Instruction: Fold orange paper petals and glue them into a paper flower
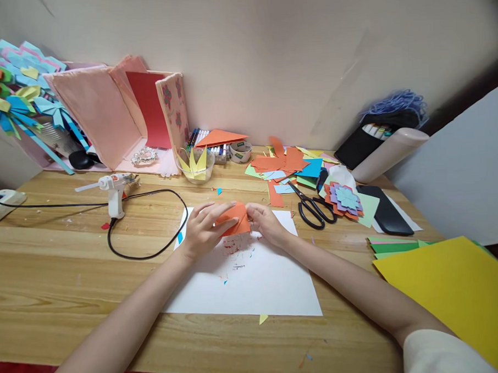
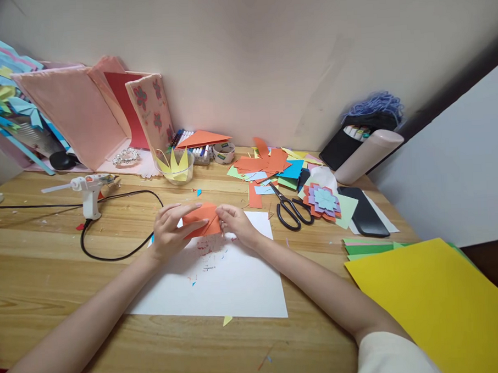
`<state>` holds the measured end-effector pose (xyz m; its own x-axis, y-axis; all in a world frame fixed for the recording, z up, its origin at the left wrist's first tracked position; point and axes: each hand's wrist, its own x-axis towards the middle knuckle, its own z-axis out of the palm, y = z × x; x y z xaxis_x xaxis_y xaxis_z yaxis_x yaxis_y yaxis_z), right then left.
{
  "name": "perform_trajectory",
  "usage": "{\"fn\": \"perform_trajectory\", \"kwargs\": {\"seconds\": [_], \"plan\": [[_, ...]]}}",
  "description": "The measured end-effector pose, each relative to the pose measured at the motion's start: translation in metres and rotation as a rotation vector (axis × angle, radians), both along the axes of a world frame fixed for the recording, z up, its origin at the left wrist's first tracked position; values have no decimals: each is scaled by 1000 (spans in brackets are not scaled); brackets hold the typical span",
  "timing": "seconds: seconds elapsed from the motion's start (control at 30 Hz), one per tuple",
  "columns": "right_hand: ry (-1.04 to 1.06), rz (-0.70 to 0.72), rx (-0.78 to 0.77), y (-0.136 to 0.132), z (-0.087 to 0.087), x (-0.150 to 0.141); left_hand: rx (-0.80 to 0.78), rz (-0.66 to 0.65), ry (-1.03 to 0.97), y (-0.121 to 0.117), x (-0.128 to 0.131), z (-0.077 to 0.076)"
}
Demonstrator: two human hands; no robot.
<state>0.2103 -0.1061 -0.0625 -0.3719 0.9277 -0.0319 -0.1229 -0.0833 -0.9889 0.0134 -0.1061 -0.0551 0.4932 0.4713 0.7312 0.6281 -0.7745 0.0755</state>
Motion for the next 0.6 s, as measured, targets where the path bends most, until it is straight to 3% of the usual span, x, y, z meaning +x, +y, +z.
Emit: {"fn": "perform_trajectory", "kwargs": {"seconds": [0.1, 0.2, 0.37, 0.43, 0.5, 0.53, 0.6], "plan": [[-25, -47, 39, 0, 1, -2, -52, -21, -9, 2, 5, 5], [-69, -188, 86, 4, 2, -2, -188, 45, -105, 4, 10, 8], [-224, -493, 306, 8, -1, 3, -630, 158, -474, 12, 9, -1], [-310, -556, 504, 6, 0, 6, -1020, 88, -680, 12, 11, 1], [-419, -557, 725, 2, 2, 6, -1422, -104, -850, 8, 16, 11], [-475, -541, 830, 1, 3, 5, -1501, -204, -912, 4, 21, 18], [-571, -496, 1013, 0, 6, -1, -1494, -315, -982, -5, 29, 32]]}}
